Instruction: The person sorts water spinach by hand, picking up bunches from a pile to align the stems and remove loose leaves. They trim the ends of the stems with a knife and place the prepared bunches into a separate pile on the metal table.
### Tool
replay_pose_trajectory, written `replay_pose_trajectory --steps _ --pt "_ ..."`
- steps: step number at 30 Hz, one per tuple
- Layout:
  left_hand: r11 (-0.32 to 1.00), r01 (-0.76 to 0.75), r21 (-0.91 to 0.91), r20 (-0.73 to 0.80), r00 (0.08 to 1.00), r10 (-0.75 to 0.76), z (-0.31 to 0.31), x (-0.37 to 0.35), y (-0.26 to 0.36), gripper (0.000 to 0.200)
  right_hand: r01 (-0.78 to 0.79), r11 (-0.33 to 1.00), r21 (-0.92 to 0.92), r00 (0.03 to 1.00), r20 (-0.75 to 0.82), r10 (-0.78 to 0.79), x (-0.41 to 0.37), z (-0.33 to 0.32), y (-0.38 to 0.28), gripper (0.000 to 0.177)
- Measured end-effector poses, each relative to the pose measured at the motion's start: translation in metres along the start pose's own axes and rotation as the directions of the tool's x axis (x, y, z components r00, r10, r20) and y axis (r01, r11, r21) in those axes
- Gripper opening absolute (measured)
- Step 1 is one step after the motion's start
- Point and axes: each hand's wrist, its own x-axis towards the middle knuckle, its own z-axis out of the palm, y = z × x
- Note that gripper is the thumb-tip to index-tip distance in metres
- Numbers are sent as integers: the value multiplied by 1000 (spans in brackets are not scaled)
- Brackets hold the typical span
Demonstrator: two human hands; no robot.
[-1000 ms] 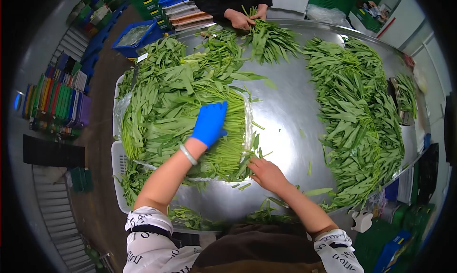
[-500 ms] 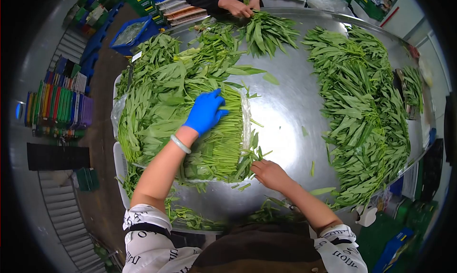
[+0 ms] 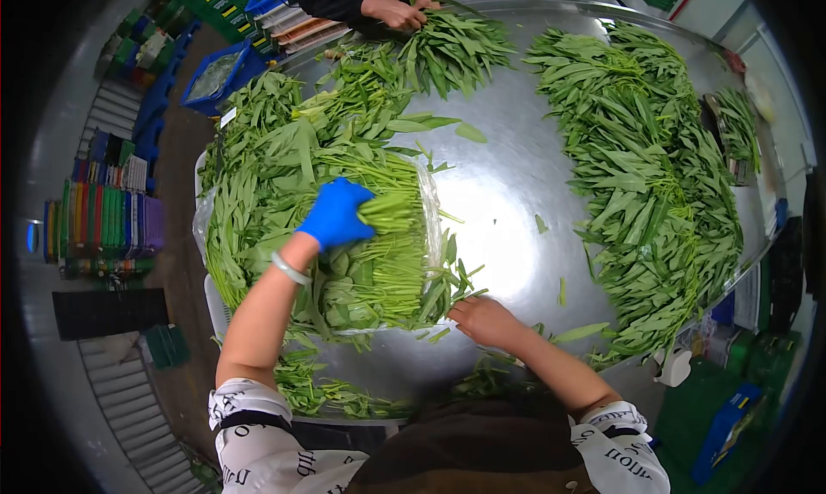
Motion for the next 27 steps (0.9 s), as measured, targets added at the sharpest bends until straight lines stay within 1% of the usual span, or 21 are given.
replay_pose_trajectory --steps 1,2,3,4,5,6,8,9,11,13,14,15,18,19,20,21,22,25,26,27 --pt "999 -14 -46 3 1000 14 -15 -1 -1 48 -22 1000 -9 1000 8 22 0 -4 2 17" --pt "957 107 -271 -11 993 -115 -26 -8 -6 47 -45 999 -13 999 15 45 0 -8 4 15" --pt "851 218 -478 6 970 -245 -36 -19 -12 47 -67 998 -14 998 20 67 2 -11 5 15" --pt "689 309 -656 53 929 -367 -47 -28 -17 46 -81 994 78 995 -51 85 7 -19 2 17" --pt "621 334 -709 79 913 -400 -59 -35 -20 47 -87 982 169 987 -118 108 13 -27 -2 20" --pt "615 317 -722 37 905 -423 -65 -41 -19 50 -88 962 259 974 -182 138 19 -34 -5 23" --pt "618 293 -730 -26 891 -453 -66 -52 -21 52 -89 939 333 927 -316 201 43 -43 -11 29" --pt "628 286 -724 -49 886 -461 -62 -55 -24 52 -86 927 366 896 -378 232 59 -48 -14 32" --pt "644 278 -713 -79 881 -467 -58 -59 -25 53 -18 926 377 828 -514 226 93 -61 -19 41" --pt "659 276 -700 -85 883 -461 -55 -61 -24 55 -60 752 657 818 -400 414 130 -78 -29 51" --pt "627 244 -740 -93 886 -453 -50 -61 -27 56 -97 810 578 795 -445 412 148 -79 -29 56" --pt "623 230 -747 -99 889 -447 -49 -61 -26 57 -136 859 494 772 -491 404 165 -81 -27 61" --pt "597 185 -781 -106 902 -419 -38 -59 -29 61 -139 678 722 848 -267 458 201 -93 -28 54" --pt "678 205 -706 -132 902 -411 -33 -56 -24 68 -76 662 746 834 -316 452 212 -90 -26 49" --pt "905 76 -419 -245 950 -193 -35 -54 -19 72 -14 645 764 818 -363 447 223 -83 -21 44" --pt "994 -76 -79 -274 960 51 -42 -47 -1 75 45 627 777 801 -404 442 229 -77 -19 40" --pt "985 -22 -172 -279 960 -28 -37 -46 8 78 63 679 732 757 -478 446 225 -90 -29 26" --pt "960 174 -220 -242 943 -226 -23 -52 -2 75 122 551 825 877 -349 329 225 -90 -19 35" --pt "921 207 -330 -239 926 -293 -24 -54 -6 68 158 403 902 893 -304 331 216 -91 -15 37" --pt "871 184 -456 -270 904 -332 -24 -60 -17 66 146 522 840 859 -370 353 208 -98 -9 38"
